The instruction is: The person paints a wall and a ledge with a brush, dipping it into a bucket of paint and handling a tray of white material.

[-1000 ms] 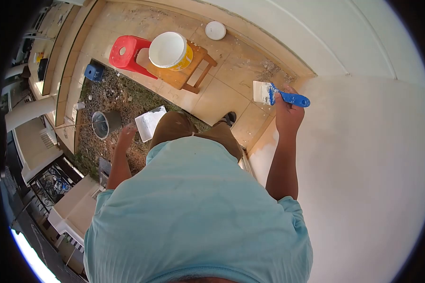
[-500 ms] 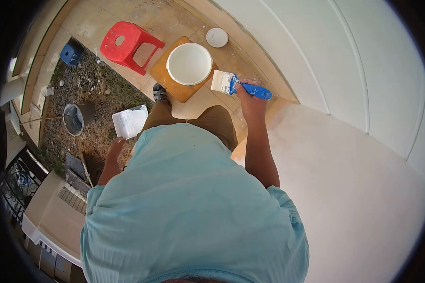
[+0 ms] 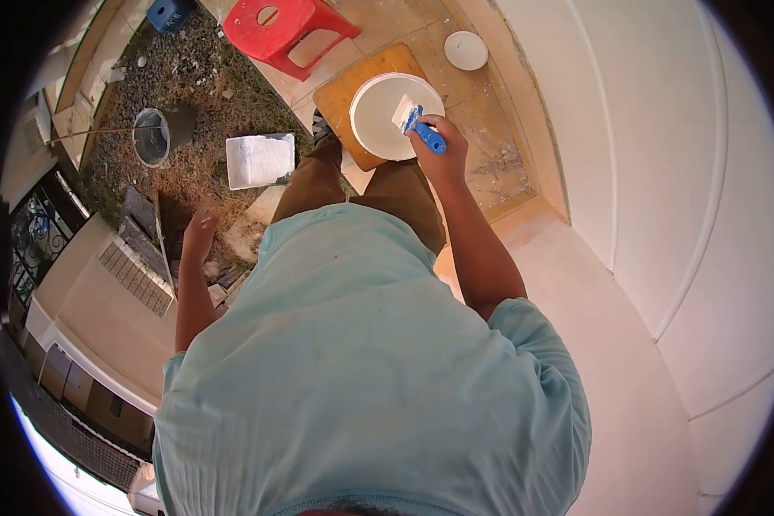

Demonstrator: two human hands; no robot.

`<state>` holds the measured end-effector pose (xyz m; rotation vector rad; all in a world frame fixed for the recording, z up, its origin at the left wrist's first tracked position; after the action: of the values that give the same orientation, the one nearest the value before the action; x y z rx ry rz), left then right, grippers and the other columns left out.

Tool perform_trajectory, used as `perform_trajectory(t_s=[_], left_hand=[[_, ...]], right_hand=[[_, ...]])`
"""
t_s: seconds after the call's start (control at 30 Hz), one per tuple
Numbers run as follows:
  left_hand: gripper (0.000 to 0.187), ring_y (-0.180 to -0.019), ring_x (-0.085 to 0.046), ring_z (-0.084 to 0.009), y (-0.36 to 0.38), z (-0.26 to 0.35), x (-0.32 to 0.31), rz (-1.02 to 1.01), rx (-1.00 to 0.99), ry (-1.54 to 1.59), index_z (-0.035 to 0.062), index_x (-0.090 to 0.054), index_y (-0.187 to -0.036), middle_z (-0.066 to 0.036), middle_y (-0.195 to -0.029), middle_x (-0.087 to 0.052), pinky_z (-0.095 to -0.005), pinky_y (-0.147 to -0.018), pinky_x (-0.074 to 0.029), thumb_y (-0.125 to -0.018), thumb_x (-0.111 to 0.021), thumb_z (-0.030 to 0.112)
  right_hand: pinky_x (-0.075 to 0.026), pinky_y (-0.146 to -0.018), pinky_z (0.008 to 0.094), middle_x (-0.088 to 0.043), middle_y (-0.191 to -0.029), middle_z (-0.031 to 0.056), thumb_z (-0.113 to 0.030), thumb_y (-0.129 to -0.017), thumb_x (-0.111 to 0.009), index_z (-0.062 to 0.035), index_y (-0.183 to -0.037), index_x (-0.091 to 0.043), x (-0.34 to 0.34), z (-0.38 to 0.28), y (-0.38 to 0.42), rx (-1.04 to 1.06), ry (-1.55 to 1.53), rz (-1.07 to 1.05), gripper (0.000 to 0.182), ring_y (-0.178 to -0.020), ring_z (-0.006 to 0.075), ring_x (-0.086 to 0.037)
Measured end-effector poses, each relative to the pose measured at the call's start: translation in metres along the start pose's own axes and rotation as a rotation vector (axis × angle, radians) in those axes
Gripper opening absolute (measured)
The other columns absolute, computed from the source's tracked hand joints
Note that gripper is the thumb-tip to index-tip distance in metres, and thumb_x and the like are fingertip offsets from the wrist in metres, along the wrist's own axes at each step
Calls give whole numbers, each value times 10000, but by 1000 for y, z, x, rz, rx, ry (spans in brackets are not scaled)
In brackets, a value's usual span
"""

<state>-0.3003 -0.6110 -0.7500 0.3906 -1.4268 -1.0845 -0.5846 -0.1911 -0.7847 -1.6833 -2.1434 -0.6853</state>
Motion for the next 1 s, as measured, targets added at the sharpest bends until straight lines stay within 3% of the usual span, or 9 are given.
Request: perform_trajectory(t_s=[0.1,0.17,0.3,0.5,0.6,0.67,0.8,0.93,1.0], left_hand=[[604,-1203,-567,-311,16,-81,-33,-98,203,-25,109,-487,-1394,-169,-1334,-568,-422,-985,-447,-916,-605,458],[623,-1241,-534,-312,20,-154,-60,-254,298,-8,111,-478,-1403,-177,-1391,-515,-426,-1008,-424,-917,-596,484],[638,-1258,-515,-305,51,-140,-62,-391,460,173,106,-469,-1412,-174,-1413,-495,-408,-1029,-399,-917,-597,486],[663,-1263,-511,-303,4,-65,-11,-272,203,108,99,-431,-1440,-188,-1387,-518,-411,-1037,-382,-921,-600,475],[613,-1206,-552,-257,-15,-6,14,-151,44,75,78,-410,-1449,-186,-1271,-599,-380,-957,-439,-966,-555,427],[604,-1198,-556,-260,-30,17,18,-153,-31,154,80,-394,-1458,-187,-1268,-601,-384,-971,-431,-972,-552,402],[607,-1195,-563,-300,-62,27,-7,-150,-119,103,86,-443,-1427,-190,-1266,-615,-417,-997,-419,-937,-589,413],[603,-1204,-557,-292,-66,14,-37,-245,-101,8,79,-463,-1410,-210,-1256,-608,-426,-987,-426,-940,-588,436],[607,-1187,-573,-303,-63,-5,-45,-262,-92,-25,79,-473,-1400,-200,-1251,-618,-419,-978,-435,-928,-602,439]], right_hand=[[-528,-759,340,-681,-894,130,-87,-700,-807,-39,-941,-669,-11,11,-10,27,-2,-48,282,-826,261,-671],[-526,-755,314,-689,-897,106,-84,-712,-811,-40,-941,-673,-16,10,-17,40,-3,-91,271,-822,211,-671],[-526,-741,358,-671,-900,137,-105,-702,-804,-46,-958,-663,-34,22,-21,57,7,-79,298,-828,280,-663],[-527,-744,364,-675,-881,121,-109,-715,-793,-48,-960,-657,-50,33,-20,81,53,-32,287,-816,263,-665],[-531,-734,336,-676,-852,85,-107,-754,-784,-26,-945,-648,-24,10,-4,-174,-51,43,247,-840,195,-667],[-551,-748,309,-661,-894,65,-90,-819,-746,-11,-1007,-615,0,13,6,-476,-474,25,242,-860,159,-656],[-584,-807,336,-626,-1025,101,-42,-864,-689,-18,-1152,-517,34,4,18,-619,-834,159,336,-879,185,-649],[-563,-791,317,-644,-976,80,-58,-822,-738,-19,-1081,-578,27,6,17,-564,-730,188,307,-883,169,-648],[-537,-769,316,-665,-927,84,-78,-751,-788,-33,-994,-634,14,8,10,-141,-119,65,291,-847,184,-660]])
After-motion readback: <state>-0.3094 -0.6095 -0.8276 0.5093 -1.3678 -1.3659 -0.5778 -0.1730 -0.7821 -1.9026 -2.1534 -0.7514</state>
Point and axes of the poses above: each hand's wrist, its own y-axis away from the middle knuckle, its own x-axis out of the back of the hand, z = x × y, the point moved 1 cm from there along -y, towards the middle knuckle
